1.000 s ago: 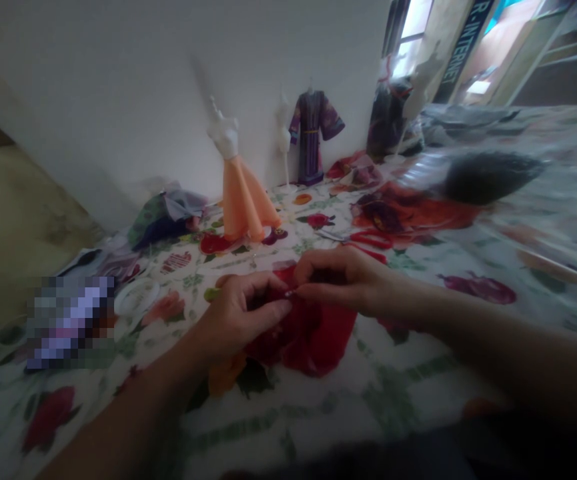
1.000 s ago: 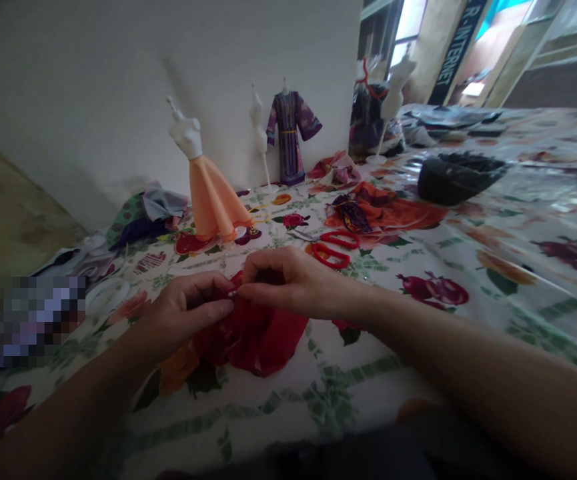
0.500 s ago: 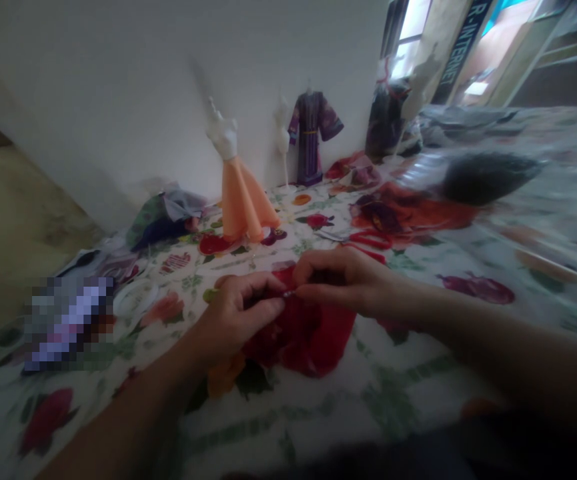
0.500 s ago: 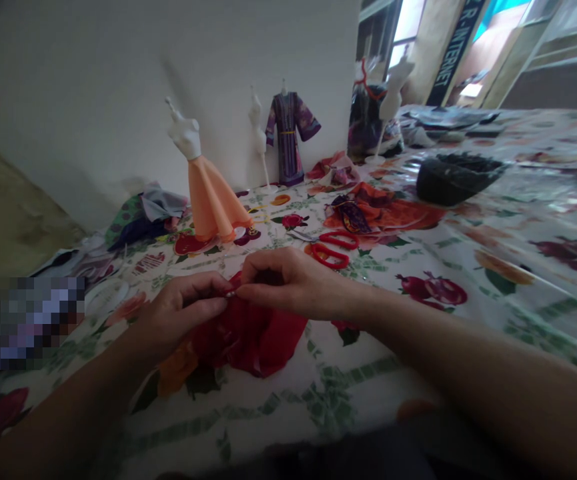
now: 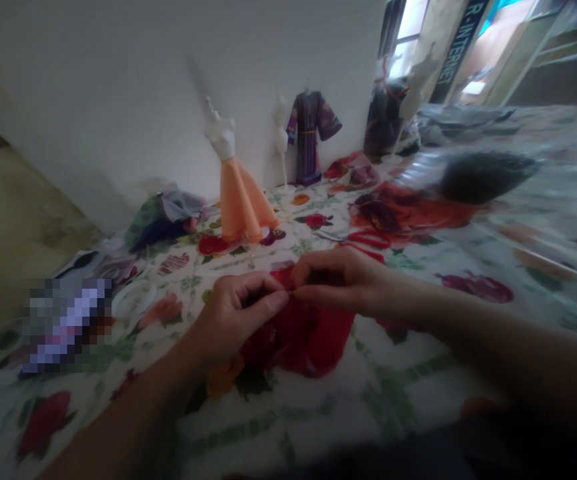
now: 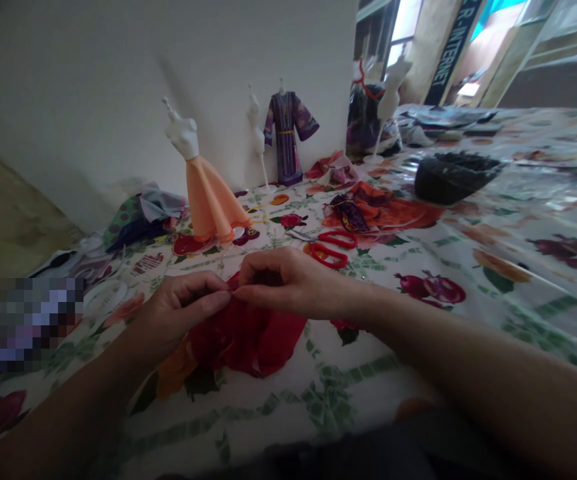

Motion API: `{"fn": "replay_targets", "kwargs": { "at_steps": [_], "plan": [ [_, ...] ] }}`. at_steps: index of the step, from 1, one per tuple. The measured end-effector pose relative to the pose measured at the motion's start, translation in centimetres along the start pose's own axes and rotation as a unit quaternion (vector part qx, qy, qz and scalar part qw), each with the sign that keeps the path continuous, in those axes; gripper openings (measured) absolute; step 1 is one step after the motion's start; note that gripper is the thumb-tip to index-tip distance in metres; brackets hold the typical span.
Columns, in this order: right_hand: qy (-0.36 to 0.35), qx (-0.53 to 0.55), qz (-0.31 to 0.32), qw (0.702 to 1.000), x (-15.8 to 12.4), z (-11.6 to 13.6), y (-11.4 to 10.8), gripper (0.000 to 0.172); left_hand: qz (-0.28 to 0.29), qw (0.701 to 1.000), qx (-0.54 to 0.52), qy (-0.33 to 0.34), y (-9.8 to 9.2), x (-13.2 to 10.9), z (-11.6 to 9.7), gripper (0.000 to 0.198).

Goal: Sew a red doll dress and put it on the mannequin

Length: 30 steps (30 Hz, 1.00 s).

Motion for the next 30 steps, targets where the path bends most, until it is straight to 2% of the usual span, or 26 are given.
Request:
{"fn": "replay_targets", "kwargs": {
  "at_steps": [5, 12, 22, 30],
  "plan": [
    [0.026, 0.041, 0.021, 0.999, -0.1, 0.1, 0.2, 0.020, -0.005, 1.000, 0.000, 0.004, -0.3, -0.1, 0.1, 0.017],
    [0.030, 0.066, 0.003, 0.997, 0.0, -0.4, -0.4, 0.022, -0.017, 0.999, 0.023, 0.022, -0.7, -0.2, 0.1, 0.014],
    [0.015, 0.004, 0.006, 1.000, -0.1, -0.1, -0.6, 0.023, -0.006, 0.998, 0.060, 0.022, -1.4, -0.2, 0.4, 0.007],
    [0.015, -0.005, -0.002, 1.000, -0.1, 0.0, -0.4, 0.019, 0.002, 0.998, 0.068, -0.016, -0.7, -0.1, -0.1, 0.005]
  ]
}}
Point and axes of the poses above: each hand's wrist, its own x-axis towards the middle knuckle, its own y-axis out of the palm, z = x × y, the point moved 5 cm from there along x, towards the middle knuckle, and after that the axes turned 2 degrees about z, right-handed, at the moved point
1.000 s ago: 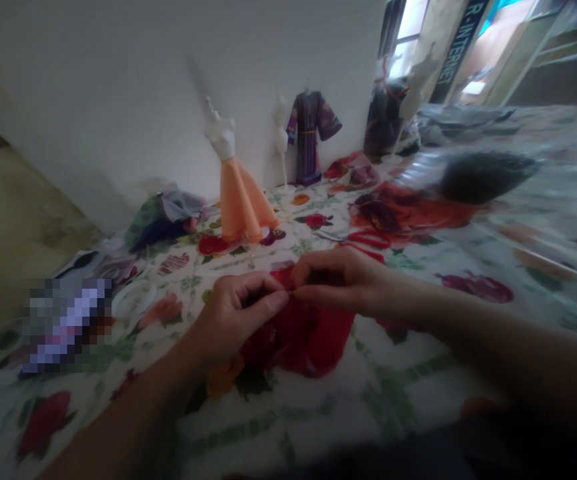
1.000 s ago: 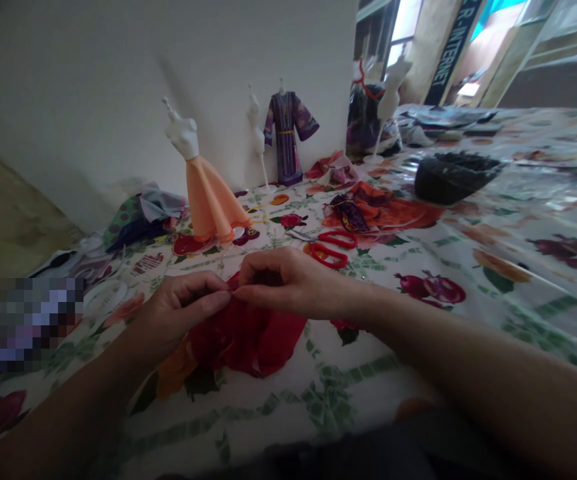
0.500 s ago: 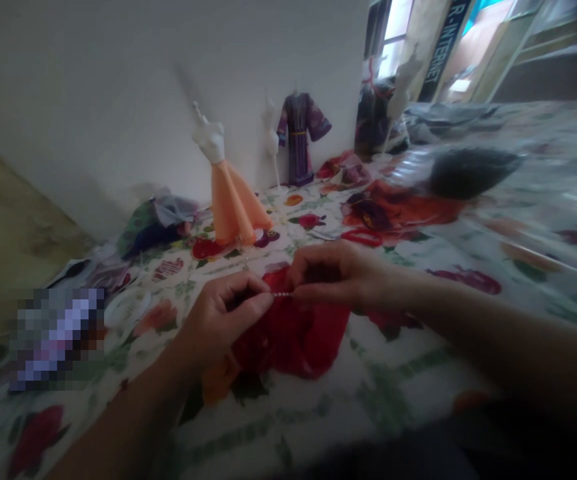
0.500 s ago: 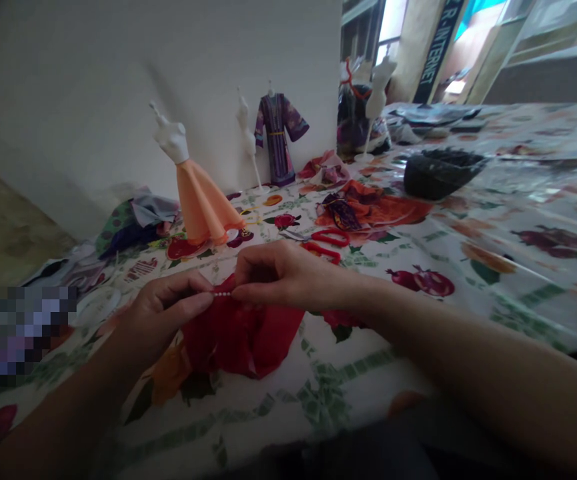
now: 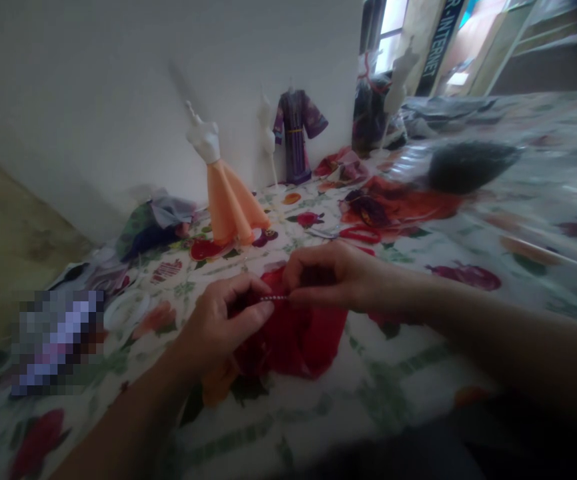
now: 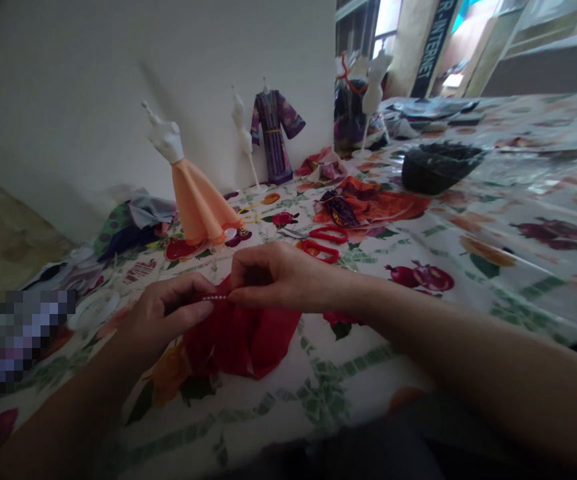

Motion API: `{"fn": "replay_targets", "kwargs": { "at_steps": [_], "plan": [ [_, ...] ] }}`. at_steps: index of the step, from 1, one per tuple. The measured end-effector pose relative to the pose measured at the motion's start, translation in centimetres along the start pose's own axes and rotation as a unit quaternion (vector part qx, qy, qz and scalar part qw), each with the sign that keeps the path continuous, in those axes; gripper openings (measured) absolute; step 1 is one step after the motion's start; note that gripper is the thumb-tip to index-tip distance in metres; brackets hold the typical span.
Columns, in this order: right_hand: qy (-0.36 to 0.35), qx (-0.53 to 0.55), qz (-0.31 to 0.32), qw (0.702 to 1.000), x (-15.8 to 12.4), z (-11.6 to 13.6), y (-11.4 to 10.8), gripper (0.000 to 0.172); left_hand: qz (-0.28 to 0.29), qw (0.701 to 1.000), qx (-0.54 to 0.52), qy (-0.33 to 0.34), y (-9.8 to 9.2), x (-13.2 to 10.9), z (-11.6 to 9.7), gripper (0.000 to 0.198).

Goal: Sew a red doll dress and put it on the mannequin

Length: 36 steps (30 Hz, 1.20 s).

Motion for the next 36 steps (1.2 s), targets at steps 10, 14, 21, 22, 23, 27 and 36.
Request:
{"fn": "replay_targets", "kwargs": {
  "at_steps": [10, 14, 21, 22, 23, 27, 36],
  "plan": [
    [-0.001, -0.009, -0.006, 1.000, -0.05, 0.11, -0.09, 0.017, -0.017, 0.999, 0.019, 0.021, 0.30, 0.16, -0.03, 0.017],
    [0.001, -0.001, -0.001, 1.000, -0.05, 0.19, -0.07, 0.015, -0.034, 0.999, -0.020, 0.006, 0.28, 0.14, 0.33, 0.028],
    [0.000, 0.014, -0.008, 1.000, 0.08, 0.30, -0.12, 0.012, -0.021, 0.999, -0.028, -0.002, 0.37, 0.09, 0.23, 0.025],
    [0.003, 0.023, -0.008, 1.000, 0.08, 0.28, -0.11, 0.012, -0.019, 1.000, -0.023, -0.002, 0.37, 0.08, 0.26, 0.024],
    [0.006, 0.031, -0.007, 0.999, 0.07, 0.25, -0.09, 0.013, -0.018, 1.000, -0.019, -0.002, 0.38, 0.08, 0.27, 0.022],
    [0.010, 0.037, -0.005, 0.999, -0.01, 0.25, -0.05, 0.013, -0.017, 1.000, -0.008, -0.002, 0.50, 0.09, 0.12, 0.019],
    [-0.009, 0.058, 0.001, 0.998, 0.07, 0.19, -0.11, 0.009, -0.028, 0.999, 0.026, 0.017, 0.40, 0.07, -0.31, 0.017]
  ]
}}
Point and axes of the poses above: each hand's wrist, its own x-axis towards the middle knuckle, its own y-axis out of the palm, z = x × y, the point moved 5 cm from there along x, towards the middle knuckle, and after that the axes turned 2 degrees about z, right-handed, at the moved point
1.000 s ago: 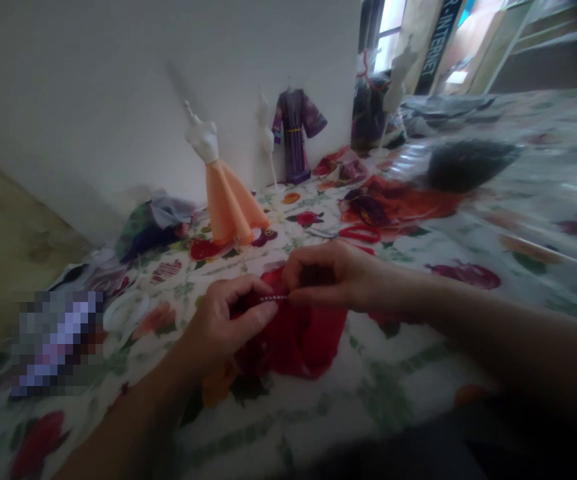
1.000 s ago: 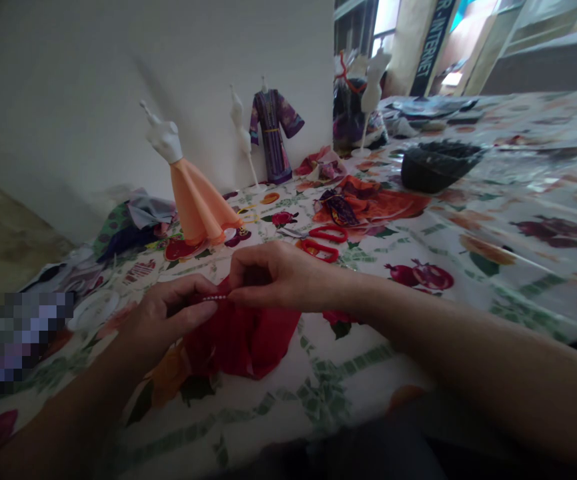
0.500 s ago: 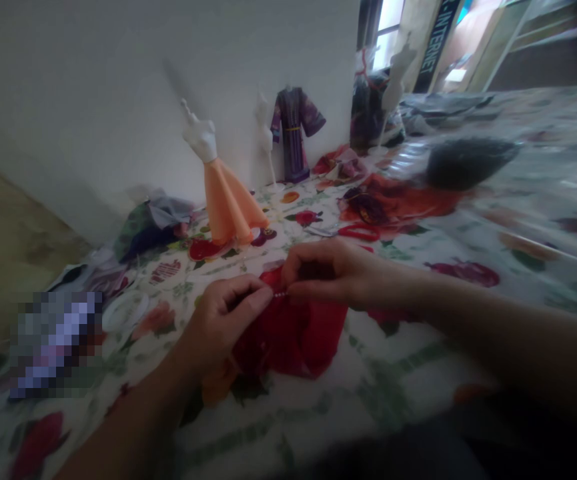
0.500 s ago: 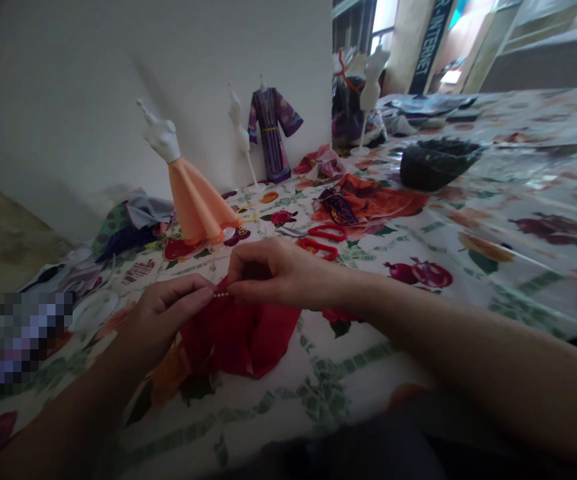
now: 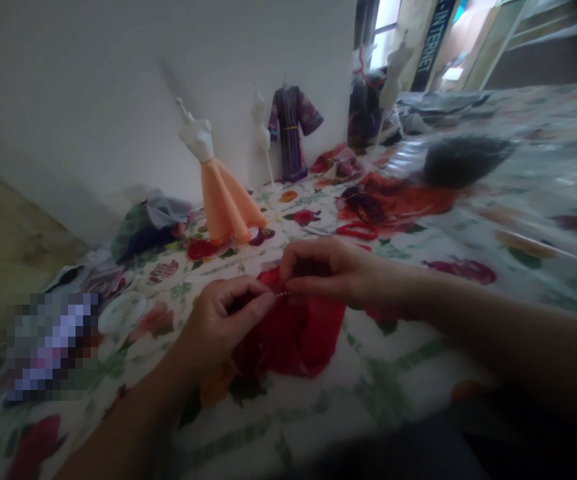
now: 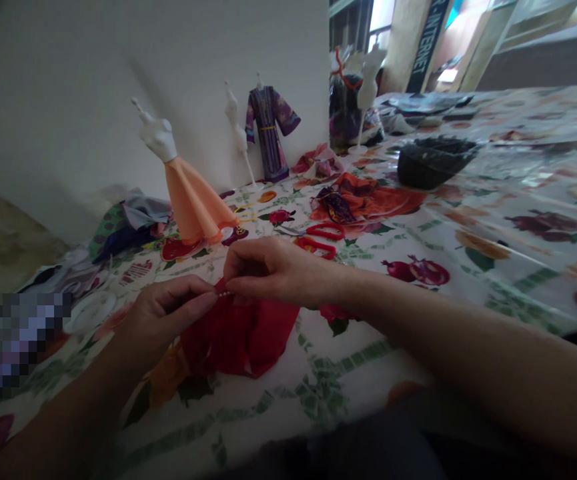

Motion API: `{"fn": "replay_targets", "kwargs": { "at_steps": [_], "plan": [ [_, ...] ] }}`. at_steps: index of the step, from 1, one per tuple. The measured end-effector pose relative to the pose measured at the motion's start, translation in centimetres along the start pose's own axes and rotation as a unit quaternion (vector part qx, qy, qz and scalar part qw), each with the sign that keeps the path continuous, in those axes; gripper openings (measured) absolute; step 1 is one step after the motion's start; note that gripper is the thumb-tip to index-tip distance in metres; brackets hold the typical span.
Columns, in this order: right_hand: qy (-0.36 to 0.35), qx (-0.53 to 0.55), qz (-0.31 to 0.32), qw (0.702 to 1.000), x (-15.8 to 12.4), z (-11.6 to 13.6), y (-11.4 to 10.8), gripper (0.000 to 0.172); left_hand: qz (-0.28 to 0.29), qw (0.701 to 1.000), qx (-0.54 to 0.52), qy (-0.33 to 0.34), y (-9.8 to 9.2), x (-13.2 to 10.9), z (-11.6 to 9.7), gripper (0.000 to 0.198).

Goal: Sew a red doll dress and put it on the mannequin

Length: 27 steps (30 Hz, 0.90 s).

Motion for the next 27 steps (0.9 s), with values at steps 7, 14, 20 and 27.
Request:
{"fn": "replay_targets", "kwargs": {
  "at_steps": [7, 14, 20, 27],
  "plan": [
    [-0.018, 0.027, 0.071, 0.997, -0.3, 0.3, 0.7, 0.029, 0.019, 0.998, 0.052, 0.039, -0.5, -0.6, -1.8, 0.014],
    [-0.014, 0.012, 0.106, 0.994, -0.3, 0.1, 0.9, 0.033, 0.024, 0.998, 0.052, 0.008, -1.1, -0.8, -1.7, 0.014],
    [0.019, 0.051, 0.077, 0.996, -0.3, -0.1, 1.1, 0.028, 0.021, 0.997, 0.078, -0.008, -1.3, -0.7, -1.2, 0.014],
    [0.002, 0.076, 0.056, 0.996, 0.0, -0.6, 0.9, 0.023, 0.026, 0.997, 0.075, -0.004, -1.2, -0.5, -1.2, 0.016]
  ]
}}
Point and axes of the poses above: each hand's wrist, its own x-axis towards the middle knuckle, its own y-axis out of the palm, z = x × y, the point moved 5 cm from there along x, towards the middle knuckle, and after that the axes turned 2 degrees about z, right-handed, at the moved point
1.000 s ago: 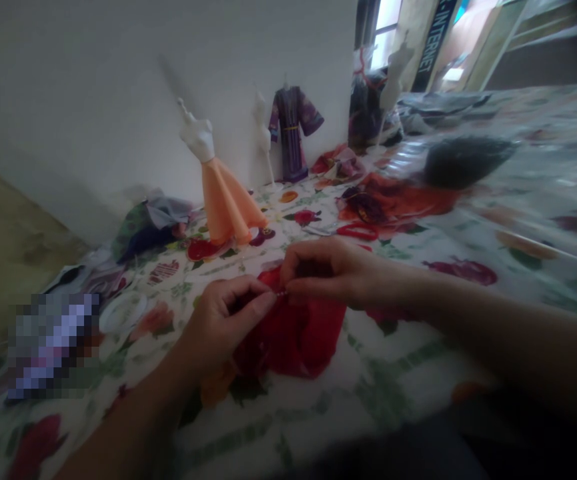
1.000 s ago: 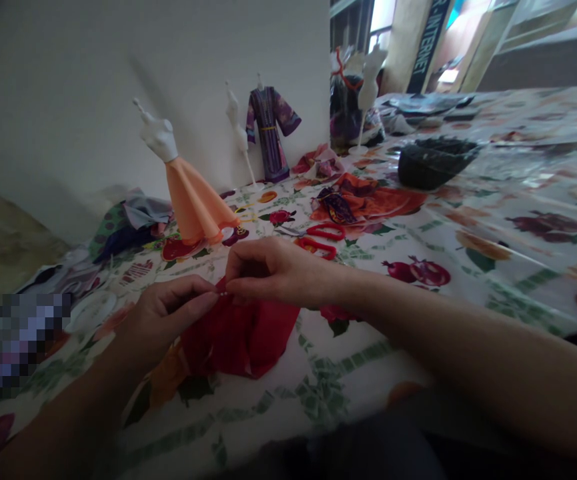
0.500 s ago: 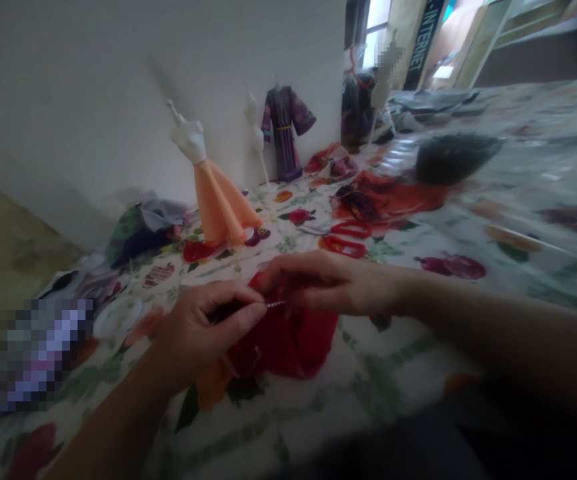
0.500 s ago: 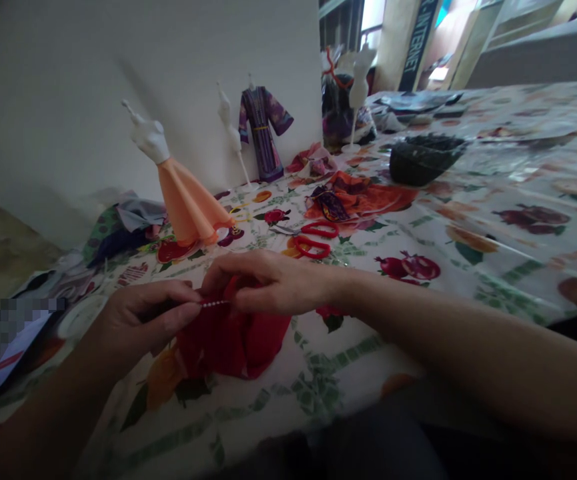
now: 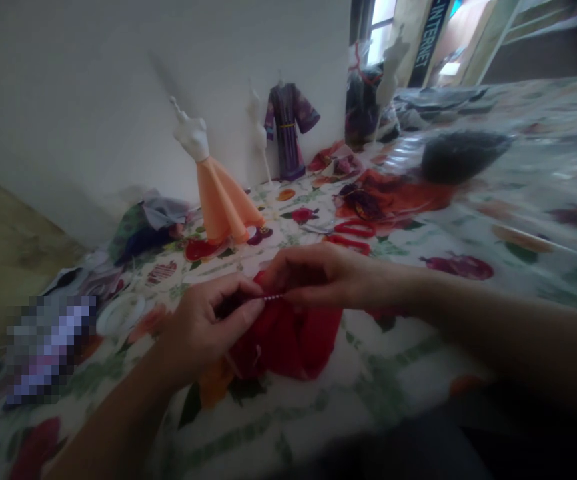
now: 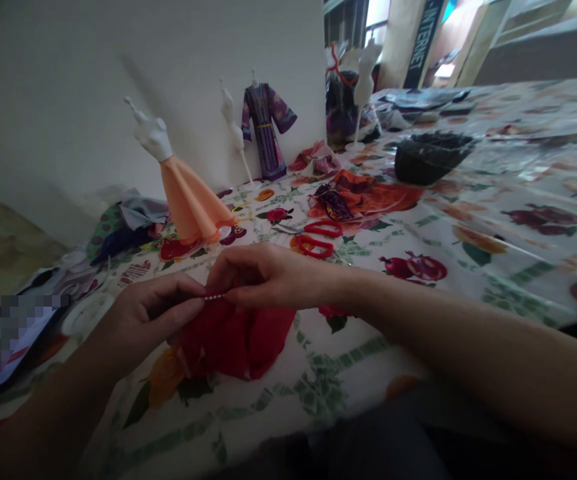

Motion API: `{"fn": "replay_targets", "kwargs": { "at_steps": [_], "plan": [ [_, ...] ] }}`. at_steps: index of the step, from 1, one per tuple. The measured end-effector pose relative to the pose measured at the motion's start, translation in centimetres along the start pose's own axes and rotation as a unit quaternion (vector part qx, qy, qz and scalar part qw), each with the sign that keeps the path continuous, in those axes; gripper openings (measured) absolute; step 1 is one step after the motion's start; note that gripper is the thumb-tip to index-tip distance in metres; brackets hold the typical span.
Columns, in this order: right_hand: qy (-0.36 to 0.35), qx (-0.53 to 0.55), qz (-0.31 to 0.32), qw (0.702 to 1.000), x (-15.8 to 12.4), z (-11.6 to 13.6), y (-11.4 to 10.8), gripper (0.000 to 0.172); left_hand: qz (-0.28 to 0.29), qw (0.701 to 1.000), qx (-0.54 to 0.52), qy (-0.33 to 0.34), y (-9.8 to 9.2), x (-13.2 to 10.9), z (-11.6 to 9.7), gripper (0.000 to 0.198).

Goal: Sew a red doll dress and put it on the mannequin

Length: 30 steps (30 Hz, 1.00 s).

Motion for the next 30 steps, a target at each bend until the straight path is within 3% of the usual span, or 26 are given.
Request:
{"fn": "replay_targets", "kwargs": {
  "at_steps": [6, 17, 30],
  "plan": [
    [-0.003, 0.011, 0.000, 1.000, 0.00, -0.22, 0.09, 0.025, 0.020, 1.000, -0.014, -0.002, 0.59, 0.14, 0.56, 0.018],
    [0.005, -0.008, -0.004, 1.000, -0.02, -0.26, 0.09, 0.025, 0.003, 0.999, -0.031, -0.016, 0.96, 0.41, 0.73, 0.023],
    [-0.008, -0.062, 0.005, 0.998, -0.05, 0.26, 0.08, 0.032, -0.027, 0.999, -0.037, -0.009, 0.83, 0.42, 0.67, 0.013]
  ]
}}
Point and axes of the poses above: each hand's wrist, its own x-axis towards the middle knuckle, its own y-axis out of the palm, z = x × y, the point moved 5 cm from there along x, towards the middle knuckle, and after that the axes turned 2 degrees about z, right-handed, at the moved point
